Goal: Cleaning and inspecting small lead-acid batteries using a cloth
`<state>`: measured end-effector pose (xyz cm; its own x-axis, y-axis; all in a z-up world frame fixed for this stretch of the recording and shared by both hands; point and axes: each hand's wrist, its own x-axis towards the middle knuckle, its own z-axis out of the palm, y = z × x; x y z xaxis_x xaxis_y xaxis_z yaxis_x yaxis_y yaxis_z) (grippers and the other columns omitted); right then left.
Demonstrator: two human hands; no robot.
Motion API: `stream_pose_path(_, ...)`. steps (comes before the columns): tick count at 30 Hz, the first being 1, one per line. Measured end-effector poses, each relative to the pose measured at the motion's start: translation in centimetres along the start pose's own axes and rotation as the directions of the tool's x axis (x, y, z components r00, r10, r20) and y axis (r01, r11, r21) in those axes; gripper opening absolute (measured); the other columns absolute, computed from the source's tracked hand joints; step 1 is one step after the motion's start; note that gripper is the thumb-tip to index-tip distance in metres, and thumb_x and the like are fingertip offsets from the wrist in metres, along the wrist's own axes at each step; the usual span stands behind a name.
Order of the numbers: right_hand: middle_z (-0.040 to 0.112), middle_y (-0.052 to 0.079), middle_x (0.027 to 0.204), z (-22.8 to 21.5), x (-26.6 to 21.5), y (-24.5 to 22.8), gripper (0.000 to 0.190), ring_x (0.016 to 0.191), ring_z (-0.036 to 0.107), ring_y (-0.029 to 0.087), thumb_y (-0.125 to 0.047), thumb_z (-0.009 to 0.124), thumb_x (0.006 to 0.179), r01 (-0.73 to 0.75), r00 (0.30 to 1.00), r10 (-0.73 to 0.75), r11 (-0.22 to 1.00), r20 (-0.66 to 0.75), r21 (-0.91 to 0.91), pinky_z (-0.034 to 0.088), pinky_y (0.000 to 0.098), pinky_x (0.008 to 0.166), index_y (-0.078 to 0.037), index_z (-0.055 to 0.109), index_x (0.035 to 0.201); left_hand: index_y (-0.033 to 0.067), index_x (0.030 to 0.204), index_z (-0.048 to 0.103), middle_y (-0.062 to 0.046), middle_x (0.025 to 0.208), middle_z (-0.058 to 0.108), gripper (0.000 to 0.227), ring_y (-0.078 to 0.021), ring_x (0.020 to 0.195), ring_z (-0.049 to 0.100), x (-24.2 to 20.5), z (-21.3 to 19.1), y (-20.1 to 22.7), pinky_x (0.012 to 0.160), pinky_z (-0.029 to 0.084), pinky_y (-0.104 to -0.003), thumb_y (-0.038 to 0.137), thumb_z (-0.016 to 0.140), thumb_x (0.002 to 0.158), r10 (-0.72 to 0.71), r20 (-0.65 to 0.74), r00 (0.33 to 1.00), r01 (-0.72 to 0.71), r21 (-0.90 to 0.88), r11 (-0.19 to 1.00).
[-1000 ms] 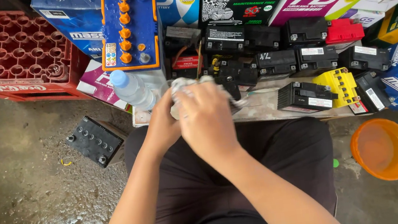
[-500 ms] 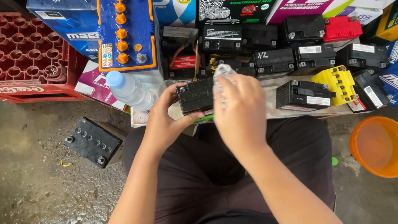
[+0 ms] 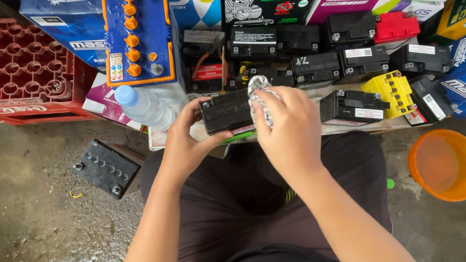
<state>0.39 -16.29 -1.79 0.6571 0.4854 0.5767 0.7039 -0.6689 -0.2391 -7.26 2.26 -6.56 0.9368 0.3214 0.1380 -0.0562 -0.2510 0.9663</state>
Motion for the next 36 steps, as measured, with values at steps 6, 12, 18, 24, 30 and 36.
stream_pose_path(6, 0.066, 0.013, 0.101, 2.4, 0.6, -5.8, 0.019, 0.098, 0.062, 0.033, -0.011, 0.070, 0.085, 0.113, 0.994, -0.113, 0.990, -0.010, 0.084, 0.046, 0.0441, 0.074, -0.007, 0.075, 0.103, 0.0005, 0.135, 0.056, -0.019, 0.122, 0.068, 0.068, -0.0417, 0.122, 0.062, -0.1, -0.3, -1.3, 0.108, 0.047, -0.056, 0.003, 0.086, 0.074, 0.034, 0.005, 0.999, -0.035, 0.089, 0.995)
stream_pose_path(12, 0.066, 0.008, 0.100, 1.3, 0.9, -5.1, 0.020, 0.099, 0.062, 0.031, -0.014, 0.071, 0.083, 0.114, 0.993, -0.118, 0.982, 0.019, 0.150, 0.045, 0.0427, 0.075, -0.010, 0.076, 0.103, -0.0001, 0.135, 0.056, -0.020, 0.122, 0.068, 0.068, -0.0427, 0.120, 0.063, 0.0, -0.3, 0.2, 0.108, 0.047, -0.056, 0.003, 0.084, 0.073, 0.017, 0.017, 1.000, -0.018, 0.091, 0.996)
stream_pose_path(18, 0.069, 0.012, 0.102, -1.3, -0.5, 1.5, 0.014, 0.099, 0.067, 0.033, -0.012, 0.069, 0.097, -0.190, 0.980, 0.155, 0.916, 0.127, 0.353, 0.051, 0.0405, 0.083, -0.003, 0.076, 0.106, 0.0035, 0.139, 0.054, -0.020, 0.127, 0.067, 0.079, -0.0417, 0.125, 0.061, -0.2, -0.1, -0.3, 0.113, 0.044, -0.053, 0.010, 0.091, 0.070, -0.007, 0.013, 1.000, 0.007, 0.018, 1.000)
stream_pose_path(24, 0.066, 0.017, 0.117, -3.4, -2.3, 0.0, 0.024, 0.114, 0.064, 0.031, -0.018, 0.058, 0.109, -0.402, 0.891, 0.450, 0.711, 0.066, 0.577, 0.048, 0.0425, 0.097, 0.002, 0.066, 0.120, 0.0013, 0.150, 0.041, -0.024, 0.141, 0.059, 0.087, -0.0426, 0.134, 0.053, -1.3, -0.1, 0.2, 0.117, 0.038, -0.055, 0.011, 0.088, 0.077, 0.054, 0.030, 0.998, -0.052, -0.059, 0.997)
stream_pose_path(30, 0.064, 0.018, 0.126, -4.2, -3.1, -6.1, 0.032, 0.123, 0.061, 0.028, -0.021, 0.052, 0.108, -0.422, 0.867, 0.484, 0.587, 0.119, 0.691, 0.046, 0.0418, 0.108, -0.003, 0.062, 0.132, 0.0025, 0.158, 0.030, -0.020, 0.163, 0.033, 0.078, -0.0370, 0.152, 0.029, -4.1, -1.2, 0.8, 0.123, 0.028, -0.052, 0.031, 0.069, 0.096, 0.262, -0.063, 0.963, -0.262, 0.005, 0.965)
stream_pose_path(36, 0.013, 0.024, 0.170, -4.8, -3.2, -9.5, 0.094, 0.159, 0.019, 0.039, -0.074, 0.015, 0.110, -0.358, 0.891, -0.210, 0.216, 0.402, 0.908, 0.014, 0.0522, 0.132, 0.005, 0.009, 0.160, -0.0052, 0.153, 0.030, -0.025, 0.158, 0.037, 0.078, -0.0389, 0.147, 0.043, -9.6, 1.6, 4.5, 0.126, 0.034, -0.047, 0.010, 0.060, 0.082, 0.223, -0.180, 0.958, -0.242, -0.088, 0.966)
